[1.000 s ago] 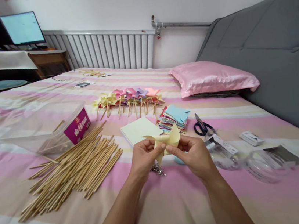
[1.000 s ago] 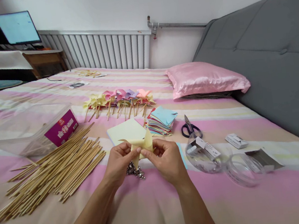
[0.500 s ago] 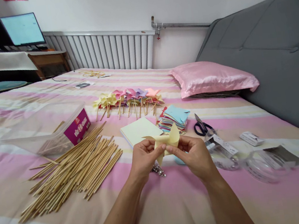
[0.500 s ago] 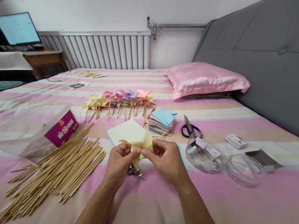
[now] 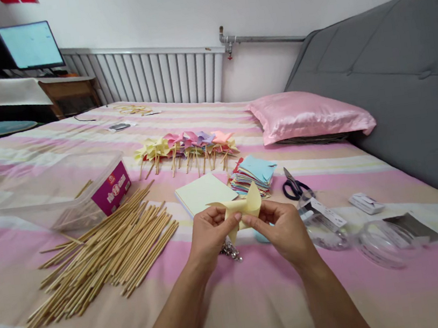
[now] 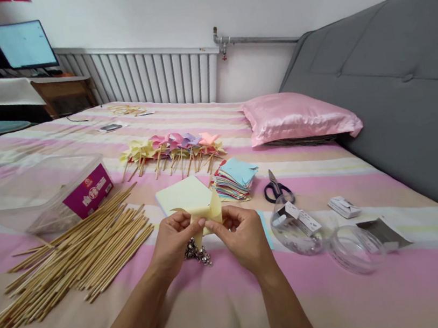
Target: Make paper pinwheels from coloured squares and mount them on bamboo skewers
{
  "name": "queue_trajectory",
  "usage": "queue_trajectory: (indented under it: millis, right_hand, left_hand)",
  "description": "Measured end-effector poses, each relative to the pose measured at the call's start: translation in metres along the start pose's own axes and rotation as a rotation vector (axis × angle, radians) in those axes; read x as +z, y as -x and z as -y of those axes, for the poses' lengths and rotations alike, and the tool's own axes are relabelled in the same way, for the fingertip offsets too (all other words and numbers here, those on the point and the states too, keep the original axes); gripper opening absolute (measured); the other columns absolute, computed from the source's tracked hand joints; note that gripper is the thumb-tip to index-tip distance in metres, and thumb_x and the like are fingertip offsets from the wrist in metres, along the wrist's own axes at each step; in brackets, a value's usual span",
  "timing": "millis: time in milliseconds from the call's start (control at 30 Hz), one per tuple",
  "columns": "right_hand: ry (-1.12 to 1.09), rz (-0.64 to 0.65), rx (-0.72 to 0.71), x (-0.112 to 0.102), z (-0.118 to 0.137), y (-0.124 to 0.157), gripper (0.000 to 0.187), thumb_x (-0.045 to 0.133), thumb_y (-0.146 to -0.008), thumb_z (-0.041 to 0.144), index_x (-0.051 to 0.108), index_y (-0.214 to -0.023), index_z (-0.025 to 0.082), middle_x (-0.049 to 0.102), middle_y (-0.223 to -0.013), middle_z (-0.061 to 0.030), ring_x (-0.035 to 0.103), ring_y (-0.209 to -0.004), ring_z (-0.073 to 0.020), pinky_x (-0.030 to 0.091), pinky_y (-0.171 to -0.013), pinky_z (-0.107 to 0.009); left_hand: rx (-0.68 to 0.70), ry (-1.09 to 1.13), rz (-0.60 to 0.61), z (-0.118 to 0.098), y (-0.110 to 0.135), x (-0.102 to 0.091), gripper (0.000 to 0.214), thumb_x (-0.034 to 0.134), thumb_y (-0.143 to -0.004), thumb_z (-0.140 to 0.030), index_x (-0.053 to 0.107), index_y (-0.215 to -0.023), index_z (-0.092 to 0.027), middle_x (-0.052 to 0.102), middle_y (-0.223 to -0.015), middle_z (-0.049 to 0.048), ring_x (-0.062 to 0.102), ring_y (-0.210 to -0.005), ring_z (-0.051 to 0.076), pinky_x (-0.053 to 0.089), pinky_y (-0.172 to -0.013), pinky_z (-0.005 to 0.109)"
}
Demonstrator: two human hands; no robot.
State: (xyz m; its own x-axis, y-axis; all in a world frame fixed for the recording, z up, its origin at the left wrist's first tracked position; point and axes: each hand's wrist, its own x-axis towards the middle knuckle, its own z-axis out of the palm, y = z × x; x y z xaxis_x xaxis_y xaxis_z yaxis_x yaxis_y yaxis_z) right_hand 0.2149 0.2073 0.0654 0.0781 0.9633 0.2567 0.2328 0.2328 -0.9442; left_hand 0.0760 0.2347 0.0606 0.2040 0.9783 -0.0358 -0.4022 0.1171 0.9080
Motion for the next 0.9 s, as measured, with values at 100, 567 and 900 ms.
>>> queue_trajectory:
  millis: [100,567,900]
  right_hand:
    - [-0.010,0.000,0.007,0.0002,0.0002,-0.0001,0.025,0.068,-0.072,0.036,0.071,-0.086,0.015,0.066,-0.072,-0.0041,0.058,-0.066,-0.0167,0.045,-0.059,-0.027]
    - [-0.008,-0.010,0.069,0.0031,0.0080,0.0013,0.027,0.069,-0.069,0.038,0.073,-0.081,0.013,0.056,-0.057,0.0010,0.042,-0.051,-0.0097,0.034,-0.047,-0.022]
    - [-0.043,0.032,0.056,0.0010,0.0037,0.0018,0.016,0.065,-0.074,0.030,0.071,-0.076,0.015,0.062,-0.060,-0.0008,0.055,-0.055,-0.0141,0.043,-0.052,-0.025]
  left_hand:
    - [-0.002,-0.001,0.005,-0.0010,0.0006,0.0005,0.029,0.084,-0.049,-0.025,0.066,-0.067,-0.012,0.065,-0.058,0.0019,0.058,-0.055,0.012,0.044,-0.056,0.021]
    - [0.020,-0.022,0.041,0.0014,-0.0003,-0.0023,0.022,0.080,-0.055,-0.022,0.069,-0.071,-0.012,0.067,-0.063,0.0024,0.058,-0.058,0.012,0.044,-0.060,0.022]
    - [0.006,-0.044,0.027,0.0011,-0.0007,-0.0022,0.026,0.080,-0.055,-0.026,0.072,-0.077,-0.013,0.068,-0.065,0.0023,0.058,-0.059,0.013,0.043,-0.058,0.021]
